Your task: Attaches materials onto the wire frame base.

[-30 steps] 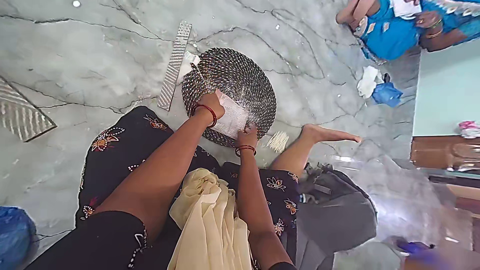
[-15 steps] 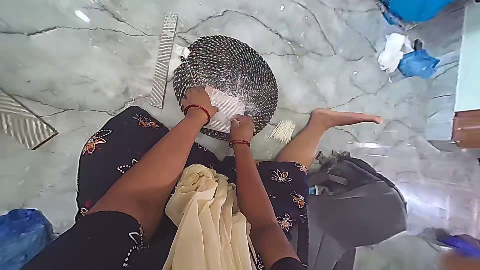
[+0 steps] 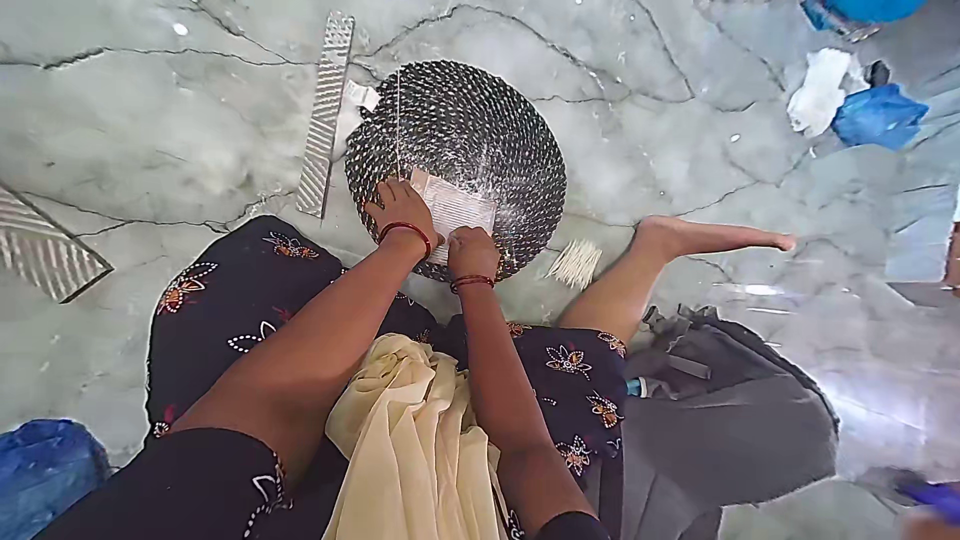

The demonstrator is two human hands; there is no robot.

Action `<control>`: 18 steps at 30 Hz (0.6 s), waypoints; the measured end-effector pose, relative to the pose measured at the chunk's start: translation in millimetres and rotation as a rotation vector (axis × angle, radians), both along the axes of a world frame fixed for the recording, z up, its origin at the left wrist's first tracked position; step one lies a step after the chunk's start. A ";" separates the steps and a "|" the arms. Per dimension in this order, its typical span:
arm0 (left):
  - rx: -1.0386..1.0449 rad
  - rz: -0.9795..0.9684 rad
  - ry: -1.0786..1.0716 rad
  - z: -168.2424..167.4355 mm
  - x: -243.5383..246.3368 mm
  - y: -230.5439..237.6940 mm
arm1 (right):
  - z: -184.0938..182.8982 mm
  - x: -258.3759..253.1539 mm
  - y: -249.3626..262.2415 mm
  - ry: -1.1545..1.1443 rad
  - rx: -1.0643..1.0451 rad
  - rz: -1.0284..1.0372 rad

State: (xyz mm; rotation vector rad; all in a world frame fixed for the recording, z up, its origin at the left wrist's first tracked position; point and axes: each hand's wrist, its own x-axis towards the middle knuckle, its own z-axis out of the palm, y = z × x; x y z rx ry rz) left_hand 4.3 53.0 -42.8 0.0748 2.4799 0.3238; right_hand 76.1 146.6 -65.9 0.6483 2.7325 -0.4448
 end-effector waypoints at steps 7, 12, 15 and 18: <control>-0.014 -0.006 -0.010 0.4 0.0 -0.1 | -2.5 0.2 2.3 0.006 0.047 -0.002; -0.023 -0.009 -0.008 0.9 -0.2 0.7 | -5.1 0.3 7.6 0.031 0.054 -0.066; 0.000 0.004 -0.003 0.4 0.1 -0.1 | -4.1 0.2 8.7 0.041 0.055 -0.086; 0.001 0.008 -0.004 0.0 -0.5 0.0 | -2.0 2.7 12.0 0.093 0.005 -0.055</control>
